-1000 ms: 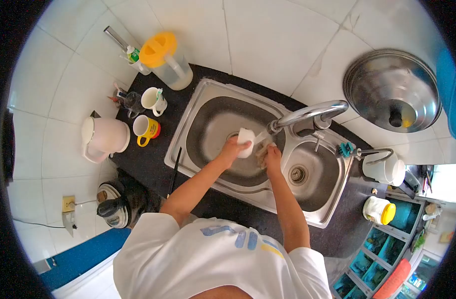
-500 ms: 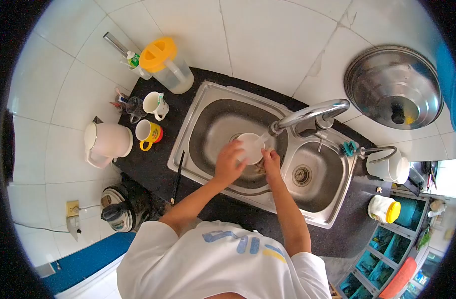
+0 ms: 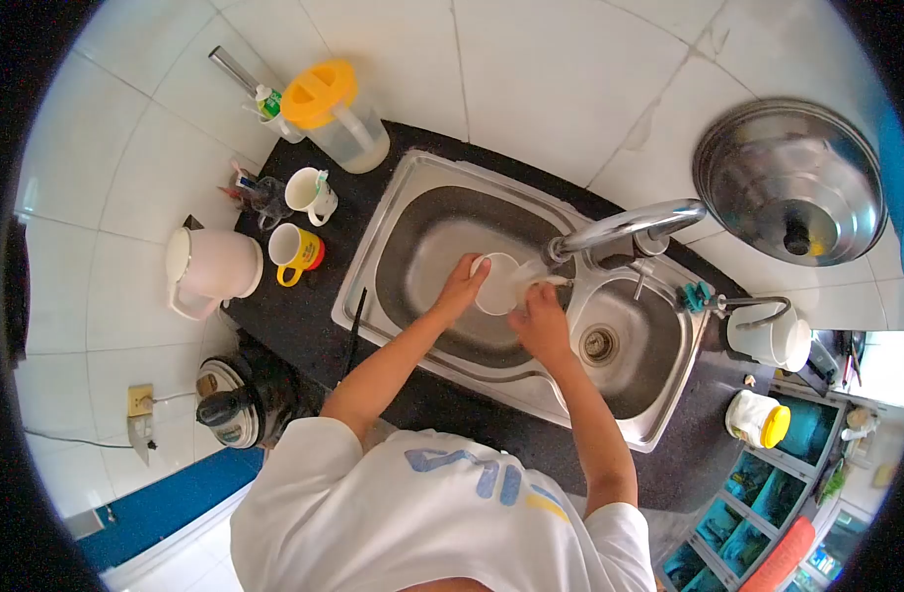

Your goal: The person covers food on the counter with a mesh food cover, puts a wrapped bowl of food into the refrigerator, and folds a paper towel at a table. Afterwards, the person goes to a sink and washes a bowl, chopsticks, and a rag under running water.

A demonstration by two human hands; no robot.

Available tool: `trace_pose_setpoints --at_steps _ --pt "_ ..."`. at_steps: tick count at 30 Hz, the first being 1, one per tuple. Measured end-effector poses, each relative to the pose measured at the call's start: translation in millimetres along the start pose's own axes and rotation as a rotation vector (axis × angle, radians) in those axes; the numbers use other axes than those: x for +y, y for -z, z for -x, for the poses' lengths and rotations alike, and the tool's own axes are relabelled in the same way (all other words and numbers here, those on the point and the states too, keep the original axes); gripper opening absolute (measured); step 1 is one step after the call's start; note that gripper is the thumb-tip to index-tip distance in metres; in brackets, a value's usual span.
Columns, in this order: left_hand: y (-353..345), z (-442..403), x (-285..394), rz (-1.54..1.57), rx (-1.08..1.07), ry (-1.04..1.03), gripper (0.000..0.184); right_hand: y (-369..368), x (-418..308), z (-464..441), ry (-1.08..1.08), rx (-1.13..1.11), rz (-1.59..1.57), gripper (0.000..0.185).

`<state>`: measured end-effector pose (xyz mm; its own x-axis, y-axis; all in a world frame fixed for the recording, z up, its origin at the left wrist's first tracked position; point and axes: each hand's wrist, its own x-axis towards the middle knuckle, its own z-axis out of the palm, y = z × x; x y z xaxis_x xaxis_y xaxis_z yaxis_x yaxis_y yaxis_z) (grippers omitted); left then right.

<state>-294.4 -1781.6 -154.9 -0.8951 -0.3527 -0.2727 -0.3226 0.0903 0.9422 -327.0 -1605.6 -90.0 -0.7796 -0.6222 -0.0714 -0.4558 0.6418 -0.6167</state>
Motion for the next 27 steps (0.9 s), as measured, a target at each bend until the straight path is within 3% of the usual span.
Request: trace_pose_setpoints --at_steps 5,8,10,13,16,18,20,22,25,26,27 --pt "-14.3 -7.8 7.1 -0.071 0.017 -0.165 0.048 -5.7 -21.4 -15.6 0.117 -0.148 -0.053 0.047" --pt "-13.0 -8.8 10.4 0.039 -0.042 -0.105 0.044 -3.4 -23.7 -27.0 0.107 -0.266 -0.105 0.055" --pt "-9.6 -10.4 17.1 0.021 -0.09 -0.156 0.042 -4.2 -21.2 -33.0 0.094 -0.346 -0.179 0.058" --pt "-5.8 -19.8 20.3 -0.047 -0.263 -0.234 0.039 -27.2 2.7 -32.7 0.209 -0.292 -0.195 0.056" --pt "-4.2 -35.3 17.9 -0.143 -0.601 -0.221 0.037 -23.9 13.6 -26.4 0.593 -0.308 0.359 0.054" --pt "-3.3 -39.5 37.3 -0.293 -0.799 -0.131 0.035 -36.4 34.5 -27.5 0.876 -0.222 0.563 0.053" --pt "-4.2 -39.3 71.7 -0.53 -0.93 0.006 0.033 -41.5 41.3 -26.9 0.932 -0.165 0.688 0.049" --pt "-6.8 -42.6 37.5 -0.175 -0.718 0.033 0.033 -42.0 34.5 -27.7 0.769 -0.144 0.731 0.04" --pt "-24.7 -22.4 -11.0 0.109 -0.366 0.216 0.035 -36.5 -3.0 -28.5 -0.034 -0.401 0.281 0.027" --pt "-29.1 -20.7 -21.1 0.161 -0.245 0.293 0.036 -45.6 3.7 -28.9 0.011 -0.379 0.254 0.026" --pt "-29.4 -26.9 -32.6 0.071 -0.297 0.219 0.037 -59.0 12.1 -27.6 0.056 -0.362 0.227 0.026"
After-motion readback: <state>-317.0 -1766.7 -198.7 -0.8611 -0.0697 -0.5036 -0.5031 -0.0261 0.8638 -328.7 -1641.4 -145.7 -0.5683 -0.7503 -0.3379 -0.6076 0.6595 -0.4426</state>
